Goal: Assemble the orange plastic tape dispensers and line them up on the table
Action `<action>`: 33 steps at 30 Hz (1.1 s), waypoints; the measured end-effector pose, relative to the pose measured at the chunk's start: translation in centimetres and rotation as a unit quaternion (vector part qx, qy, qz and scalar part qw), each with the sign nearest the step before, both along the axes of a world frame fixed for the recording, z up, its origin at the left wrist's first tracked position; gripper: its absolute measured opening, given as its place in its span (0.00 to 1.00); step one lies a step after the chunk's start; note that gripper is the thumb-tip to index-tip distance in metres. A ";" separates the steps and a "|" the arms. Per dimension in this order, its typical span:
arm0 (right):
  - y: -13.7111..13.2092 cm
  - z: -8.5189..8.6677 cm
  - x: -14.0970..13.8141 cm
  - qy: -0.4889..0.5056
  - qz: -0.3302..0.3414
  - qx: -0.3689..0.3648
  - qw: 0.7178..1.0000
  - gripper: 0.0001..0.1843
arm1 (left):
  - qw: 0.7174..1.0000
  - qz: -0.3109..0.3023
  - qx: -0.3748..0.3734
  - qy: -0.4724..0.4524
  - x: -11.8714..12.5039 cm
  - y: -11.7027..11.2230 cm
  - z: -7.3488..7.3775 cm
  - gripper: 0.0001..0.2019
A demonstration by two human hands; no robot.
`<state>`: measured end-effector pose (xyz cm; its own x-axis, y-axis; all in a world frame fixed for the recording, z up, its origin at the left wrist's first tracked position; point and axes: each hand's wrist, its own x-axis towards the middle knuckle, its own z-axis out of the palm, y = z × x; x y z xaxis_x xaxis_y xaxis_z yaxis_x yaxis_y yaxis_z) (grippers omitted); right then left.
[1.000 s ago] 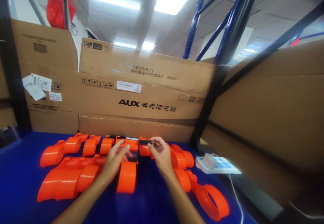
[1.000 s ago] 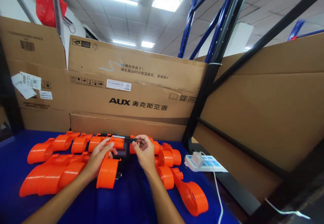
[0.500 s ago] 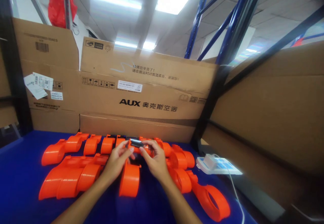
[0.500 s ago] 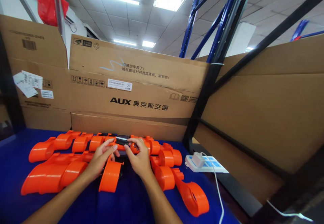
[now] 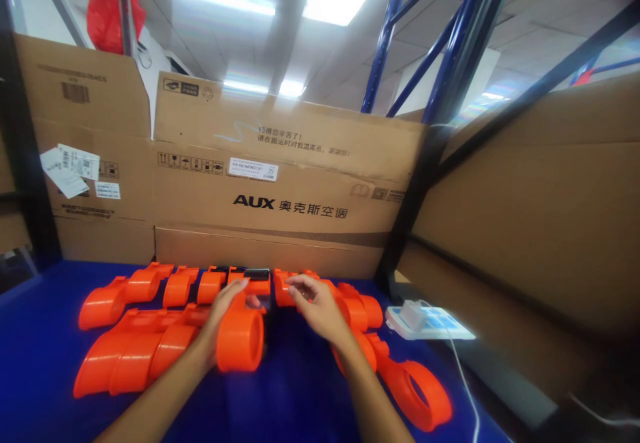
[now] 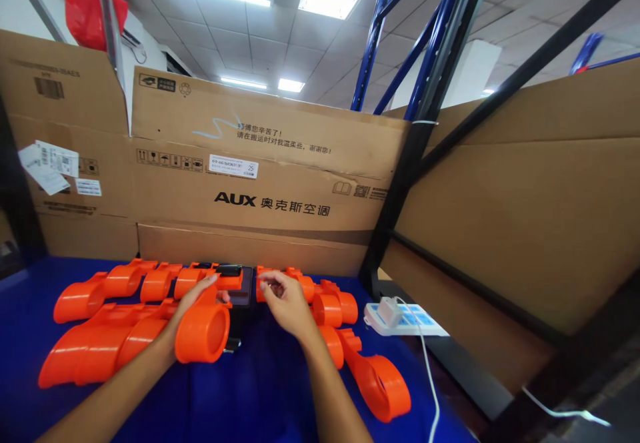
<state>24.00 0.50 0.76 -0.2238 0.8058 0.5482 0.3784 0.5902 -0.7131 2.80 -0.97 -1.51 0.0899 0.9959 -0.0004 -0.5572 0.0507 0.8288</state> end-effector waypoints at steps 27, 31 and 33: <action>-0.2 0.0 -0.2 0.005 -0.031 0.008 0.999 0.09 | 0.993 0.020 0.096 0.060 0.8 0.3 -1.0 0.17; -0.5 -0.3 -1.3 0.085 -0.040 0.036 0.995 0.13 | 0.992 0.014 0.105 0.069 0.9 0.1 -1.0 0.19; -0.7 -0.2 -1.6 0.104 -0.050 0.048 0.992 0.13 | 0.992 0.012 0.106 0.070 0.9 0.0 -1.0 0.19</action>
<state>22.38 -0.23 0.54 -0.0189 0.7604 0.6491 0.2881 0.6259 -0.7248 3.67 -0.93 -2.52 0.0805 0.9770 0.1975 -0.4355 -0.1438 0.8886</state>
